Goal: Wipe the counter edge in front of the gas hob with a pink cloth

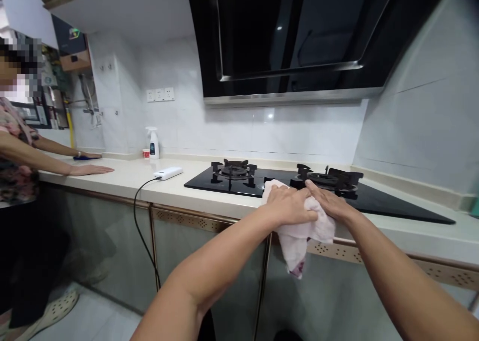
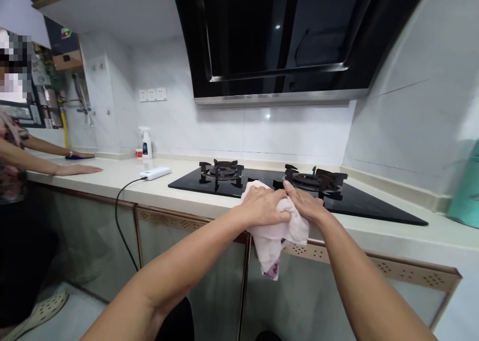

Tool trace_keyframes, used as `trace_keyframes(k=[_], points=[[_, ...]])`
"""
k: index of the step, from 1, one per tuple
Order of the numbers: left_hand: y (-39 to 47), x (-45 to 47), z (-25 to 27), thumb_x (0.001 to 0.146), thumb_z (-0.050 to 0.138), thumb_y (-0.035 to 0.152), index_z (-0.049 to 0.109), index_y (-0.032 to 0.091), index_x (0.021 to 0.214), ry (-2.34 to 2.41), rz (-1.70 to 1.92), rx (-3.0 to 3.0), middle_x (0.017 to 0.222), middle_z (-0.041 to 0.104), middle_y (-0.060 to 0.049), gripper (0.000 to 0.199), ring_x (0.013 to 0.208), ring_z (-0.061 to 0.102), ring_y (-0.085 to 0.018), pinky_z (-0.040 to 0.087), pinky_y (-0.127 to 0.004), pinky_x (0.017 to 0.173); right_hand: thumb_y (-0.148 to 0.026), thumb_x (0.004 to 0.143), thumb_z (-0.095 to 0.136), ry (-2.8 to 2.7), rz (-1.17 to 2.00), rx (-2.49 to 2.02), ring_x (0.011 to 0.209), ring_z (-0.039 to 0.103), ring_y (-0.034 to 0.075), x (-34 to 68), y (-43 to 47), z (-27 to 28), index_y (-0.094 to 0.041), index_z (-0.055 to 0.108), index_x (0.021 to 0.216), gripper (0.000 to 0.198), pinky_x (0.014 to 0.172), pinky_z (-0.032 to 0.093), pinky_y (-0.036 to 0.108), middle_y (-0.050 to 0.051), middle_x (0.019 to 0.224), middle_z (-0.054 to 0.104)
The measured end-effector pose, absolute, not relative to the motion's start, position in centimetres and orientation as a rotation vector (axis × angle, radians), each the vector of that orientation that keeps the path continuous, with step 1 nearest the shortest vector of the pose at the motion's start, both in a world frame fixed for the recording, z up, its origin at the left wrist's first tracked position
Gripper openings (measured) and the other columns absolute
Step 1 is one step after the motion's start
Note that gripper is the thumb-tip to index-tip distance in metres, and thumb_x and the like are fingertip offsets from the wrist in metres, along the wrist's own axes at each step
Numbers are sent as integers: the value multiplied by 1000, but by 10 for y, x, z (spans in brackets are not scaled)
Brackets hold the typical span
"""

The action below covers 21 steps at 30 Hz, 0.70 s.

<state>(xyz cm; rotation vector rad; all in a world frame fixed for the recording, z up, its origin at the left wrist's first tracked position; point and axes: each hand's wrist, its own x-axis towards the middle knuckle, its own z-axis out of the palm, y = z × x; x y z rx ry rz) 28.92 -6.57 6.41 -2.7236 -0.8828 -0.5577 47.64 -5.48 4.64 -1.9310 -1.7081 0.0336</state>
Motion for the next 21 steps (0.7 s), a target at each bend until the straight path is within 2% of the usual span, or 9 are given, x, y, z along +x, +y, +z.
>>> trace_keyframes(k=[4, 11, 16, 21], points=[[-58, 263, 58, 89, 45, 65, 59, 23, 119, -902, -637, -2730, 124, 66, -9, 53, 119, 55, -31, 42, -48, 98, -67, 95, 4, -1772, 50, -1928, 131, 51, 36, 477, -52, 47, -28, 71, 109, 79, 111, 30, 64, 8, 134, 64], [-47, 185, 43, 88, 51, 68, 61, 26, 122, -1021, -748, -2480, 120, 64, -9, 55, 116, 55, -29, 40, -45, 97, -68, 94, 7, -1764, -60, -1950, 132, 49, 40, 478, -49, 43, -28, 73, 113, 79, 106, 34, 68, 9, 139, 60], [-26, 104, 43, 84, 59, 70, 60, 26, 126, -1133, -676, -2423, 126, 63, -8, 61, 120, 53, -29, 39, -43, 96, -65, 96, 6, -1786, -67, -1952, 134, 47, 39, 475, -52, 43, -29, 71, 116, 77, 105, 33, 70, 9, 143, 56], [2, 13, 47, 86, 56, 65, 59, 24, 130, -1369, -717, -2358, 131, 63, -9, 60, 119, 56, -28, 40, -40, 101, -66, 96, 5, -1788, -40, -1950, 135, 46, 40, 474, -54, 44, -30, 70, 116, 77, 105, 32, 70, 8, 144, 56]])
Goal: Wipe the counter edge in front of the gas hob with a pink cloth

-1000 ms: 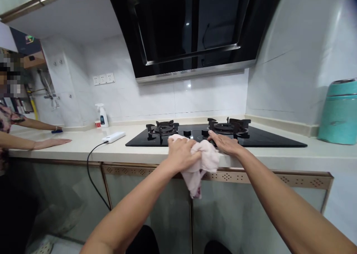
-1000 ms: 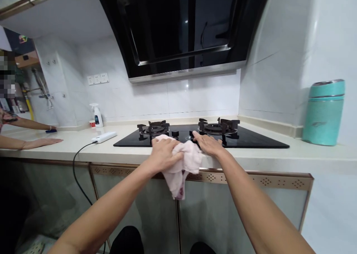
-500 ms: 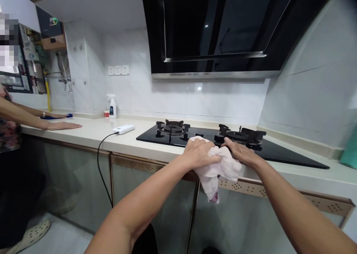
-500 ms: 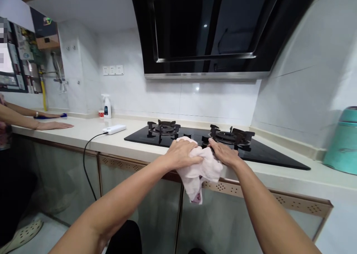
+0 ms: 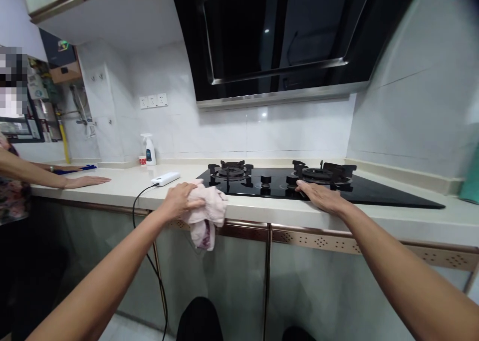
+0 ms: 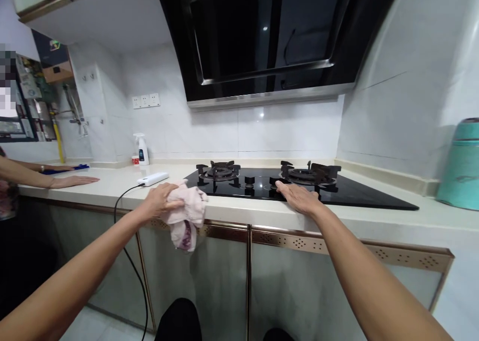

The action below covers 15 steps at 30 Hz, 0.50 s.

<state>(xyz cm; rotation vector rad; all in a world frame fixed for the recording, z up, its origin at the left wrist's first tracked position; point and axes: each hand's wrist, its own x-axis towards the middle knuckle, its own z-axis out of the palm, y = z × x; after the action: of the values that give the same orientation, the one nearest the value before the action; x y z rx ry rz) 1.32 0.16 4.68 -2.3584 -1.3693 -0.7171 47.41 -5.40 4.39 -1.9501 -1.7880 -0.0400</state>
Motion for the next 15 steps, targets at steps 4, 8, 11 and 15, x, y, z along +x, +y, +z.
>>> trace_keyframes(k=[4, 8, 11, 15], points=[[18, -41, 50, 87, 48, 60, 58, 22, 133, -1568, -755, -2226, 135, 62, -9, 60, 127, 52, -29, 38, -39, 106, -67, 96, 4, -1793, 11, -1942, 136, 43, 39, 474, -55, 45, -30, 69, 117, 78, 108, 27, 70, 9, 145, 55], [22, -64, 48, 84, 46, 61, 57, 21, 132, -1585, -797, -2202, 134, 62, -10, 63, 126, 53, -30, 39, -40, 107, -65, 97, 5, -1793, 8, -1944, 134, 46, 39, 473, -55, 46, -30, 68, 117, 75, 107, 29, 70, 8, 142, 57], [23, -69, 43, 79, 51, 63, 57, 20, 128, -1521, -829, -2207, 133, 62, -12, 66, 125, 53, -30, 39, -39, 109, -64, 97, 5, -1799, -6, -1940, 132, 49, 40, 472, -56, 47, -29, 69, 116, 75, 106, 31, 68, 9, 138, 60], [26, -78, 39, 71, 60, 65, 57, 18, 124, -1418, -795, -2228, 130, 61, -15, 70, 124, 53, -33, 38, -41, 111, -67, 96, 6, -1816, -28, -1939, 127, 52, 40, 472, -56, 47, -28, 69, 105, 74, 104, 34, 67, 10, 130, 65]])
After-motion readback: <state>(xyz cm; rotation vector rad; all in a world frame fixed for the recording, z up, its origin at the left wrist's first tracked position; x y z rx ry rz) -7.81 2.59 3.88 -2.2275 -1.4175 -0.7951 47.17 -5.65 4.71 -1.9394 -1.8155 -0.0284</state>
